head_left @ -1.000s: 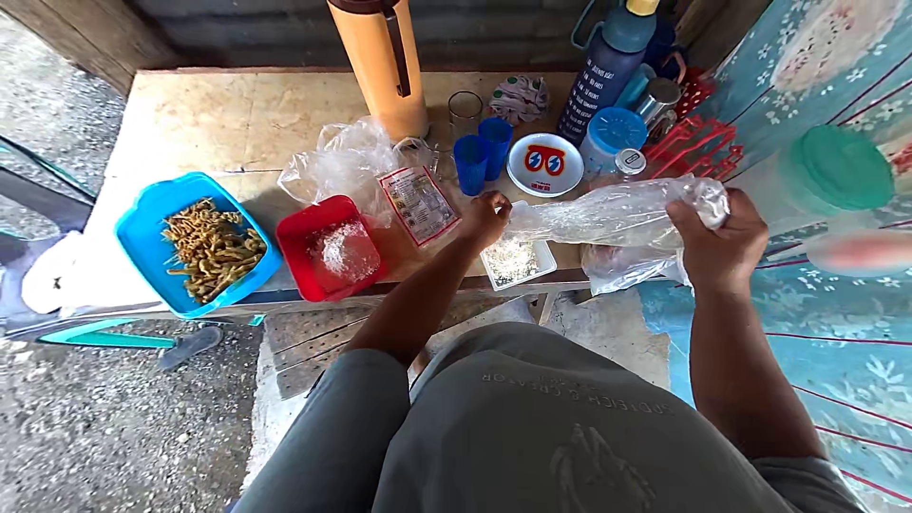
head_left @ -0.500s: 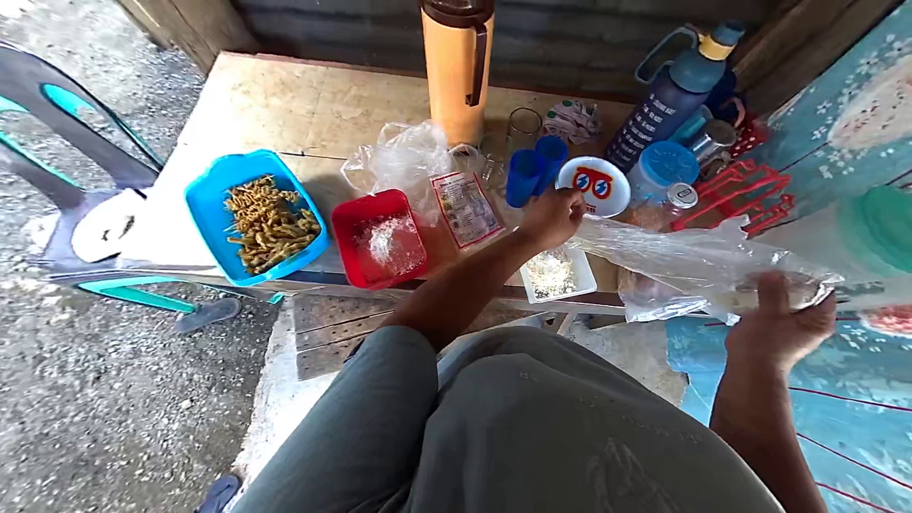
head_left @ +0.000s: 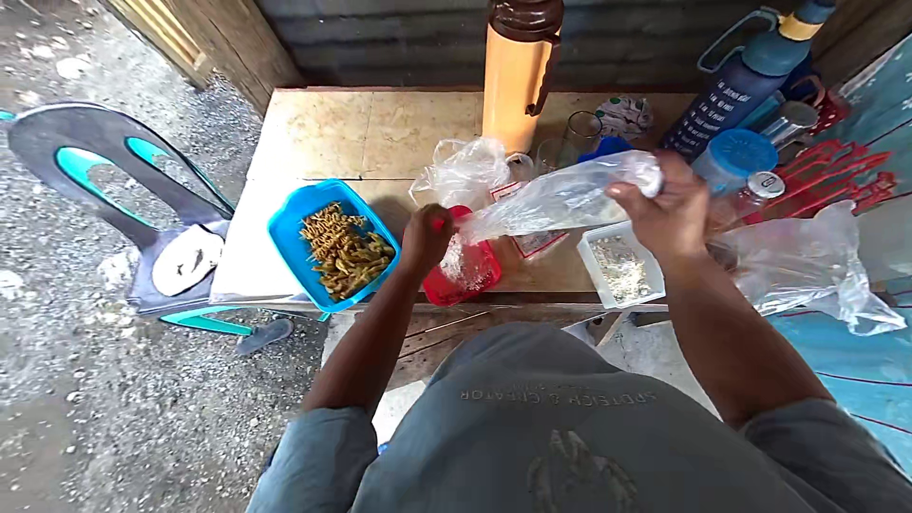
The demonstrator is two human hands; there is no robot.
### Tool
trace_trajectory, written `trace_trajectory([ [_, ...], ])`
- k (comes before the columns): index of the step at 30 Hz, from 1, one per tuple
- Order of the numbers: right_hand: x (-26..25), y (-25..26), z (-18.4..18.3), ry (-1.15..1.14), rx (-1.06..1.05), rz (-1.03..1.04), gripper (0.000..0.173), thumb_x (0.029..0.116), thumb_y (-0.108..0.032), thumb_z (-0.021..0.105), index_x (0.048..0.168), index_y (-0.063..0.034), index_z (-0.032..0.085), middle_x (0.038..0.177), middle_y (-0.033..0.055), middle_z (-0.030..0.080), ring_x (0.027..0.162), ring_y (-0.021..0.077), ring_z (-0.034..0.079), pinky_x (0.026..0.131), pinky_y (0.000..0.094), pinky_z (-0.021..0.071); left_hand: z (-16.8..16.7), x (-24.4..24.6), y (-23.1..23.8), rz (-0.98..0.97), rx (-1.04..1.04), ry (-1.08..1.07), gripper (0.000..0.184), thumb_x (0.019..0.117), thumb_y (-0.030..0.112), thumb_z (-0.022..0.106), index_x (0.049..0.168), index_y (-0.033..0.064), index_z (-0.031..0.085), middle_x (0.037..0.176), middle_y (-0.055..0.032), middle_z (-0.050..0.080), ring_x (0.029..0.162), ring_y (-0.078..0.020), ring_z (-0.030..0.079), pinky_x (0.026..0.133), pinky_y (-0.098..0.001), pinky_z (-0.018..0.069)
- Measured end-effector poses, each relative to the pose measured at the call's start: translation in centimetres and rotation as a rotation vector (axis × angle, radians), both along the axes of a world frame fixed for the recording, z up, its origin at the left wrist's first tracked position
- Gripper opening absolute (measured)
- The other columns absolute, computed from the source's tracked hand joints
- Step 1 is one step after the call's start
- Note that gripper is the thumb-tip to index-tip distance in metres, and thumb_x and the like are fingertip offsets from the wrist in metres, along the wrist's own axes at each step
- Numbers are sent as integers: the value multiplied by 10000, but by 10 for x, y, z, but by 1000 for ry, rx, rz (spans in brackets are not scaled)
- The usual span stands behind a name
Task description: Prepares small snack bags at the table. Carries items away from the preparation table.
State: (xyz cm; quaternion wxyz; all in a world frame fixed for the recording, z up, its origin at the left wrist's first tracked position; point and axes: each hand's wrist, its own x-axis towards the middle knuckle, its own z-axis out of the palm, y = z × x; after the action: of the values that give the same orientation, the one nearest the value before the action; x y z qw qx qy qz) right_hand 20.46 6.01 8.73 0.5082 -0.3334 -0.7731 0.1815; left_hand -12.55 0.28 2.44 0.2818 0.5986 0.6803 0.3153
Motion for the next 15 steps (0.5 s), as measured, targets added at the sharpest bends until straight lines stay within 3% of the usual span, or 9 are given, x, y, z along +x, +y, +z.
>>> trace_trajectory([
  [2,-36,8,10,-106,102,69,324,931,-178,756,1101,93,707,1048,189,736,983,145,712,925,311,576,-25,-15,-9,71,-51,-37,256,1042,141,545,1170,-47,662,1179,-245,668,1095,-369,655,974,-580,503],
  [4,-65,11,18,-211,154,119,291,937,-203,760,1064,58,731,1019,198,741,951,215,723,891,358,584,-43,-23,-13,109,-68,-83,227,1034,116,551,1144,-48,664,1145,-231,682,1052,-343,671,952,-553,518],
  [8,-93,11,30,-309,174,149,294,945,-236,760,1063,31,734,1022,183,741,945,229,721,871,368,585,-64,-31,-11,106,-60,-139,236,1037,110,535,1154,-54,659,1143,-220,685,1056,-321,673,958,-521,524],
  [15,-100,3,37,-367,193,139,299,941,-235,765,1069,33,733,1018,187,742,948,229,722,870,362,583,-70,-33,-1,64,-62,-153,224,1033,100,536,1146,-48,660,1149,-220,681,1069,-315,666,970,-507,516],
])
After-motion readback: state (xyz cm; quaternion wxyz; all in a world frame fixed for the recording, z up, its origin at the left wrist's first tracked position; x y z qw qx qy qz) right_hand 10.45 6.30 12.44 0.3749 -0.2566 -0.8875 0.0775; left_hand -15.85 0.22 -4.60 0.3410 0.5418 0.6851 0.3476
